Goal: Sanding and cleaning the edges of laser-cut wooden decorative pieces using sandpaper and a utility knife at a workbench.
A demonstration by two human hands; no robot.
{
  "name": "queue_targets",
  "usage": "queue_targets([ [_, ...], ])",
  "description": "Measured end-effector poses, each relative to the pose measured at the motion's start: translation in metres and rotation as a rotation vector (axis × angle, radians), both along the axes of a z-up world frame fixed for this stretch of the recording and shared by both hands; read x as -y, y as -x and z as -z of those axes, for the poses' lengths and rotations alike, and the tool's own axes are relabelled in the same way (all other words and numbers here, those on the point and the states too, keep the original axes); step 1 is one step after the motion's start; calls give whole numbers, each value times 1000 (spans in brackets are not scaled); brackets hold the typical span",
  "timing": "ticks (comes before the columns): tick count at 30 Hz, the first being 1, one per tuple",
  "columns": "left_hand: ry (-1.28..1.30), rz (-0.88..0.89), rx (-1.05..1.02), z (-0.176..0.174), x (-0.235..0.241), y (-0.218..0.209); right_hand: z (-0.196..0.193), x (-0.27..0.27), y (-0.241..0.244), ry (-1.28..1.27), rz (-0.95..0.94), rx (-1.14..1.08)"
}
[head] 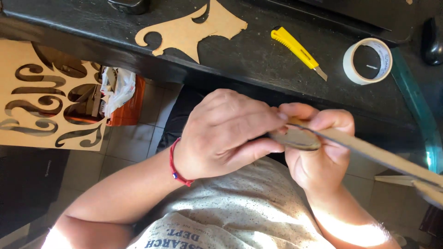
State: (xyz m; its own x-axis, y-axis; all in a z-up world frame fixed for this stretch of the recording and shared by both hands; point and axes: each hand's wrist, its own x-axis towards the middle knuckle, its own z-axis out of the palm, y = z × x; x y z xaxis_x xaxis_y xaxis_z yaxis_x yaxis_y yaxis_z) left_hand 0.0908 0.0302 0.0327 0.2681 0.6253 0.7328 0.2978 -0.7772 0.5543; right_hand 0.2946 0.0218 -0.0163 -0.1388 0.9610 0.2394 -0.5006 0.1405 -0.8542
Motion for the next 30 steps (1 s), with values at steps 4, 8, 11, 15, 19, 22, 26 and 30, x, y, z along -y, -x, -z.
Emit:
queue_targets([
  [4, -49, 17, -31, 0, 0, -3, -2, 8, 1, -28, 32, 139],
  [8, -76, 14, -26, 0, -1, -7, -4, 7, 2, -49, 21, 142],
  [11, -83, 25, -7, -3, -1, -9, -8, 8, 6, -48, -16, 158],
  [15, -42, 32, 9, 0, 0, -11, -7, 5, 5, -98, -49, 206],
  [19, -26, 32, 41, 3, 3, -15, -7, 10, 8, -62, -28, 222],
  [22, -27, 31, 58, 4, 4, -16, -8, 12, 9, -59, -35, 226],
  [26, -14, 40, 70, 3, 5, -16, -4, 15, 9, -36, -13, 225],
  [30, 8, 36, 64, 4, 6, -16, 1, 16, 6, -14, -14, 207],
])
